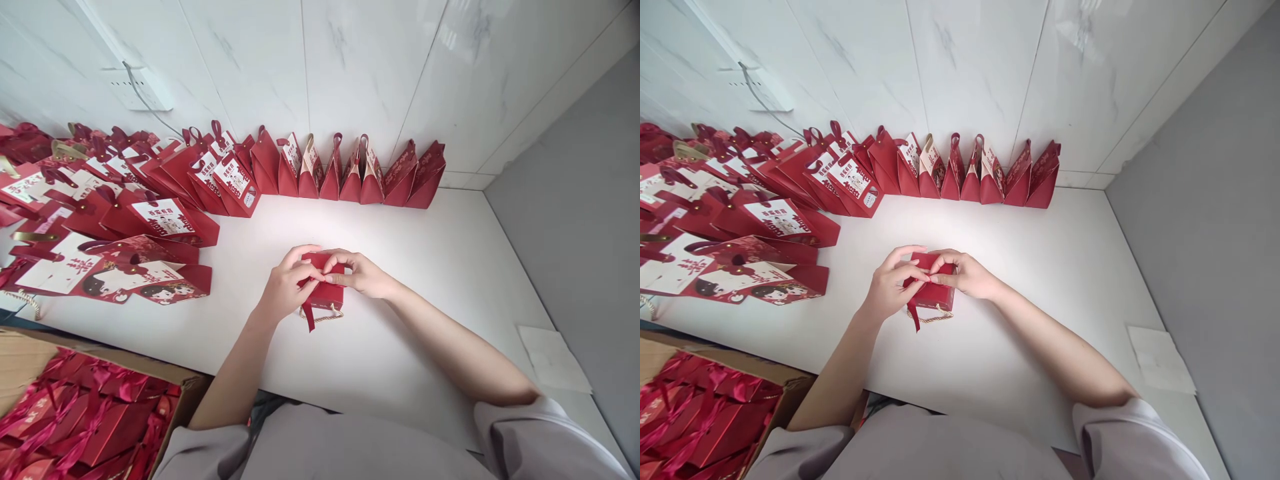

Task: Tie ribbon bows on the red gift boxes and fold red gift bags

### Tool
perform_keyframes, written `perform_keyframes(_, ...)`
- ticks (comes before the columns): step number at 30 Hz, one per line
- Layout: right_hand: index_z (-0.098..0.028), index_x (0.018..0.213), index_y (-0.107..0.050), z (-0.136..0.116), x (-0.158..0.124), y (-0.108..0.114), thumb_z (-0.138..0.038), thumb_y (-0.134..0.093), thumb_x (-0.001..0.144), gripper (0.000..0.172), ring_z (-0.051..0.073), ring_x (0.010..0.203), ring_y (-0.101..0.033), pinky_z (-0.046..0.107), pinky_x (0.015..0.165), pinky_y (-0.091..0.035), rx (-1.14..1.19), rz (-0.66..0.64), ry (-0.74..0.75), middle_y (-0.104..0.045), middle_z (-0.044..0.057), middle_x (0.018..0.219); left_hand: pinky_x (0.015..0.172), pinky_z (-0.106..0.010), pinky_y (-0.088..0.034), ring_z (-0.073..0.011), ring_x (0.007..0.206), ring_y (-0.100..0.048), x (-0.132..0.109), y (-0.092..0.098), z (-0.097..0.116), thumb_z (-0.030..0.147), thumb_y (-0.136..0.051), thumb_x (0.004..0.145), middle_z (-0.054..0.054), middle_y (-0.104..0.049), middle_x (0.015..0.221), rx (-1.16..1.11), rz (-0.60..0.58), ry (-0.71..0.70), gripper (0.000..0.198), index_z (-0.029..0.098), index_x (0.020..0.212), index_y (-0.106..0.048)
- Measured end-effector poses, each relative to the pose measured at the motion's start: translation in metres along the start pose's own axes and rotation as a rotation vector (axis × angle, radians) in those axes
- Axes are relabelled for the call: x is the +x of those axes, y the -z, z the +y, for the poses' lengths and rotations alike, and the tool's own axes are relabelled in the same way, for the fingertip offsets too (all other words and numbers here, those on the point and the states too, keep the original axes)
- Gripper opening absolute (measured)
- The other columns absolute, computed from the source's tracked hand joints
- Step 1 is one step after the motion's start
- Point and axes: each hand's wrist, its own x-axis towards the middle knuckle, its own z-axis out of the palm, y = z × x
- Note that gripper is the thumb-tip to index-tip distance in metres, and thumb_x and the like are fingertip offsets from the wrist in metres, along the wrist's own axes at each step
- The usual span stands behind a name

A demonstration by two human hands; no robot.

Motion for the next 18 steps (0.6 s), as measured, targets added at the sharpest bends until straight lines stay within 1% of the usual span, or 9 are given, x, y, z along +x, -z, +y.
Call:
perform_keyframes(2,-0.021,0.086,-0.069,-0.001,0.000,0.000,-0.044,-0.073,0.080,0.024,0.022,0.114,-0.059,0.039,0.098,-0.045,0.013,0.008,0.006,-0.061,0.007,0.127,0.091,-0.036,-0.055,-0.0154,0.094,-0.067,0.001,0.002,0.003,0.016,-0.057,0.089,-0.004,-0.058,0.127,-0.007,-0.022,0.021,0.014,0.023,0.082,-0.067)
perform_keyframes(4,-0.020,0.085,-0.070,-0.001,0.000,0.000,-0.042,-0.074,0.080,0.023,0.023,0.115,-0.059,0.040,0.101,-0.044,0.022,0.013,0.014,-0.061,0.007,0.129,0.092,-0.036,-0.054,-0.0186,0.105,-0.064,0.003,0.004,0.007,0.015,-0.059,0.086,-0.005,-0.061,0.119,-0.019,-0.015,0.061,0.009,0.023,0.089,-0.063)
perform_keyframes(6,-0.020,0.084,-0.071,-0.001,0.000,0.000,-0.042,-0.075,0.079,0.022,0.023,0.117,-0.058,0.041,0.102,-0.043,0.029,0.008,0.013,-0.060,0.008,0.132,0.089,-0.036,-0.053,-0.0206,0.108,-0.061,0.004,0.007,0.011,0.016,-0.063,0.082,-0.006,-0.061,0.113,-0.006,0.008,0.116,0.014,0.022,0.094,-0.057)
perform_keyframes(7,-0.020,0.084,-0.072,-0.001,-0.001,0.000,-0.042,-0.075,0.079,0.023,0.024,0.118,-0.058,0.041,0.102,-0.043,0.030,0.005,0.009,-0.059,0.008,0.133,0.089,-0.037,-0.052,-0.0213,0.107,-0.061,0.004,0.009,0.012,0.016,-0.064,0.080,-0.006,-0.061,0.112,0.020,0.012,0.140,0.017,0.022,0.092,-0.055)
perform_keyframes(11,-0.020,0.084,-0.072,-0.002,-0.001,0.001,-0.042,-0.075,0.079,0.023,0.025,0.119,-0.057,0.043,0.103,-0.042,0.019,0.002,-0.004,-0.060,0.009,0.132,0.098,-0.043,-0.045,-0.0237,0.110,-0.058,0.001,0.016,0.014,0.016,-0.063,0.078,-0.006,-0.059,0.115,0.132,-0.045,0.175,0.013,0.021,0.079,-0.051)
perform_keyframes(14,-0.020,0.084,-0.071,-0.003,-0.002,0.002,-0.039,-0.073,0.081,0.020,0.025,0.117,-0.059,0.043,0.101,-0.044,0.018,-0.008,0.002,-0.060,0.009,0.133,0.101,-0.043,-0.044,-0.0238,0.113,-0.057,-0.004,0.018,0.014,0.014,-0.059,0.080,-0.006,-0.059,0.118,0.107,-0.053,0.194,0.011,0.021,0.077,-0.051)
perform_keyframes(16,-0.020,0.085,-0.071,-0.003,-0.002,0.003,-0.036,-0.072,0.081,0.017,0.024,0.116,-0.059,0.042,0.099,-0.045,0.010,-0.013,0.005,-0.059,0.008,0.134,0.100,-0.042,-0.045,-0.0238,0.115,-0.056,-0.007,0.018,0.014,0.014,-0.059,0.080,-0.006,-0.060,0.118,0.068,-0.064,0.208,0.009,0.021,0.081,-0.053)
perform_keyframes(17,-0.020,0.085,-0.070,-0.003,-0.002,0.003,-0.035,-0.072,0.082,0.015,0.024,0.116,-0.059,0.042,0.099,-0.045,0.004,-0.015,0.008,-0.059,0.007,0.135,0.100,-0.042,-0.046,-0.0236,0.115,-0.056,-0.008,0.017,0.015,0.014,-0.059,0.080,-0.005,-0.060,0.119,0.044,-0.070,0.213,0.010,0.022,0.086,-0.054)
perform_keyframes(18,-0.021,0.085,-0.070,-0.003,-0.002,0.002,-0.034,-0.071,0.082,0.013,0.024,0.116,-0.059,0.041,0.099,-0.046,-0.001,-0.015,0.011,-0.059,0.007,0.134,0.100,-0.041,-0.046,-0.0232,0.115,-0.056,-0.008,0.017,0.015,0.014,-0.059,0.080,-0.005,-0.061,0.119,0.018,-0.073,0.216,0.016,0.023,0.093,-0.056)
